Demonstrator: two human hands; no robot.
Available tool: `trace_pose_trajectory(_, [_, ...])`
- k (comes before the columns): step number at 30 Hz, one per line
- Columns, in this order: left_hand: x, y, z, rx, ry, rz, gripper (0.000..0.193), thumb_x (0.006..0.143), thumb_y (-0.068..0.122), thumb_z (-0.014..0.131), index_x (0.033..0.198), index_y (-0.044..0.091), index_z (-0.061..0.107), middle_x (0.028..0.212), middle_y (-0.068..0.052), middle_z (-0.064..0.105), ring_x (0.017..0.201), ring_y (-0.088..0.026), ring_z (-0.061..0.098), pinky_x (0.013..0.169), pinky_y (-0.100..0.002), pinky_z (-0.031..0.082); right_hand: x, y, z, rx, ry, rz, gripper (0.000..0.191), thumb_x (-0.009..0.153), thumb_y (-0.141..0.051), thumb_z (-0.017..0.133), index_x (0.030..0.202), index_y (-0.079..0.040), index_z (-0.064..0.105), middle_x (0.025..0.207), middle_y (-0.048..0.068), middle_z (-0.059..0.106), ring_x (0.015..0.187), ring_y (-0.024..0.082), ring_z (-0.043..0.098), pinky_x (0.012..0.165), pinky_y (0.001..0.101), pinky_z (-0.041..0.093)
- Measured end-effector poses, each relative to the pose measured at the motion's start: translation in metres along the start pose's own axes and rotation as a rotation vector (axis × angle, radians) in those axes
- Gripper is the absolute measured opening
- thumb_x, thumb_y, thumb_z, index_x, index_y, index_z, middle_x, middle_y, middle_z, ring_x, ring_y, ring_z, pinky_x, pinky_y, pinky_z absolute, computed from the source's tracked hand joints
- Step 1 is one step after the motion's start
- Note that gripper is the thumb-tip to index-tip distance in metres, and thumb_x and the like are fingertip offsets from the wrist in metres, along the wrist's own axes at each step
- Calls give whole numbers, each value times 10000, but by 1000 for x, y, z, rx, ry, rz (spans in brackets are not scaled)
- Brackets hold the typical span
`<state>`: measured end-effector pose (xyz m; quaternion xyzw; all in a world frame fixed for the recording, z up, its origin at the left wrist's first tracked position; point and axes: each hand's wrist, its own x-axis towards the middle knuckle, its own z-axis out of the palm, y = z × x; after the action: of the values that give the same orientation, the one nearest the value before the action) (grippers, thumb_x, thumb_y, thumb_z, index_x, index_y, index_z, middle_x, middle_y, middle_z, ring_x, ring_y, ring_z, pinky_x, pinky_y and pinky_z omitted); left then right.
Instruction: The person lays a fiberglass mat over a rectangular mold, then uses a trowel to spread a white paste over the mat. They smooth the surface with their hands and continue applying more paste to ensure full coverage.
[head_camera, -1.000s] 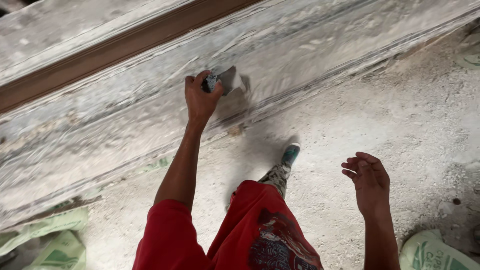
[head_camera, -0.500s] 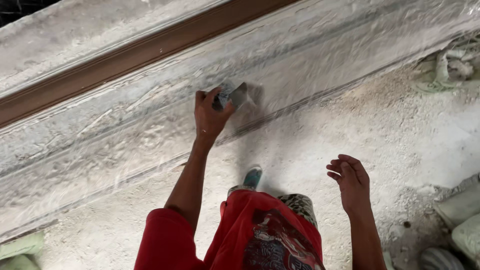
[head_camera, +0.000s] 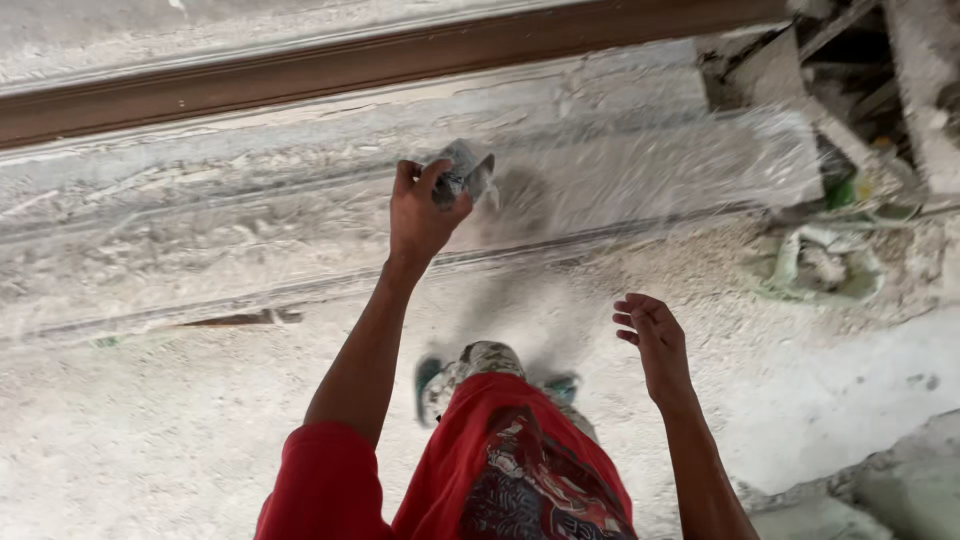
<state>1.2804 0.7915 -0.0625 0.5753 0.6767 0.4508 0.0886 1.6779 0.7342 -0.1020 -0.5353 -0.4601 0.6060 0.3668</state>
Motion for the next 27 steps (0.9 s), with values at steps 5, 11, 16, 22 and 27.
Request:
trace_pose_trajectory(5, [11,61,79,34,-12,23,510,783,215,858,1238,71,680,1122,-185,533,961,-360,605,800,-473,570,62,-25,-86,-297,-62,-113,313,1061,-219,512,1319,-68,603,1303,67,680,1194,193,658,915,356,543])
trace_pose_trajectory(11, [29,112,181,107,-8,179,501,757,204,855,1211,80,683,1124,-178,516,1009,-363,577,810,-488,559,125,-34,-167,-505,-8,-182,382,1057,-241,535,1392,-67,599,1345,107,671,1217,241,646,983,370,521])
trace_pose_trajectory(16, [58,159,255,63,-83,187,492,777,206,838,1227,100,670,1148,-161,505,1023,-342,585,776,-457,578,163,-42,-233,-511,22,-138,391,1043,-252,535,1388,-76,590,1355,120,660,1249,243,632,943,356,549])
trace_pose_trajectory(22, [75,206,317,105,-147,188,493,770,217,841,1222,126,667,1146,-154,502,1032,-345,598,772,-459,590,221,-20,-288,-529,-60,-76,403,1035,-224,533,1405,-67,561,1369,132,653,1164,272,679,903,380,564])
trace_pose_trajectory(27, [65,246,369,118,-223,115,486,751,212,842,1201,126,679,1108,-149,527,1025,-340,604,775,-449,589,266,-10,-312,-660,-277,-27,417,1001,-232,596,1380,-63,562,1259,137,707,1001,268,750,814,389,601])
